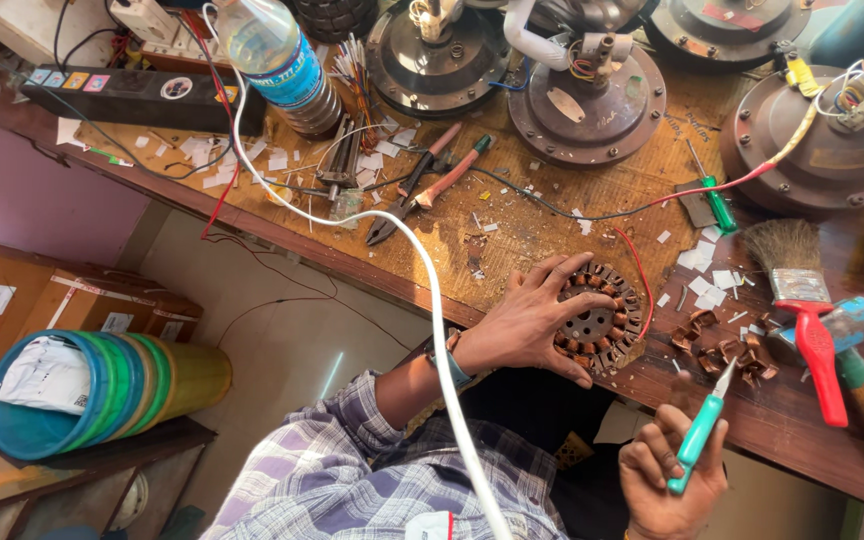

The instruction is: The person uses pliers to pull and cut copper wire coils from a circular metal stator component. The person repeatedly rotates the stator and removes wire segments, placing the debris on the workbench.

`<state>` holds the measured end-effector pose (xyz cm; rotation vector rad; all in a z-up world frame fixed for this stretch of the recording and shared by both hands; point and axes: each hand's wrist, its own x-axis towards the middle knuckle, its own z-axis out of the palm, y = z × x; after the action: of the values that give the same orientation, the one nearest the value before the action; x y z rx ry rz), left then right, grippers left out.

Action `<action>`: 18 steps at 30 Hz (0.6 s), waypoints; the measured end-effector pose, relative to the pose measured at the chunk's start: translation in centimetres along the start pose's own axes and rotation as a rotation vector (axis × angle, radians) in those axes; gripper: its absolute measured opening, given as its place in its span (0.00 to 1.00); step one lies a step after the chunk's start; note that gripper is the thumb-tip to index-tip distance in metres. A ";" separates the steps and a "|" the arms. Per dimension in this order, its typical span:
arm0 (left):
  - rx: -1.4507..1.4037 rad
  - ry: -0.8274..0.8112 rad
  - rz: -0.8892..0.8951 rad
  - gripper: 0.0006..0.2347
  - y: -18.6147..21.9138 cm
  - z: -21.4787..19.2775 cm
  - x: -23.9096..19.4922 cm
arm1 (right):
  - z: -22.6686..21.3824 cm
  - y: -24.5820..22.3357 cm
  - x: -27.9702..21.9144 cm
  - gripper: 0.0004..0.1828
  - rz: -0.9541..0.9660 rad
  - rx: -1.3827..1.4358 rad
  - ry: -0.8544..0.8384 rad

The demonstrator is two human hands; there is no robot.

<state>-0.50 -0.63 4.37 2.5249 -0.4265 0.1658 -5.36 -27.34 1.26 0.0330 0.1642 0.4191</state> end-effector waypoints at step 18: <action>-0.076 -0.137 0.123 0.47 -2.2 -3.2 0.8 | 1.2 0.9 -2.1 0.28 0.111 -1.282 0.212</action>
<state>0.95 2.71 6.08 2.4440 -0.6317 0.0231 -7.39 -27.35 2.79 -1.2706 0.0783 0.5773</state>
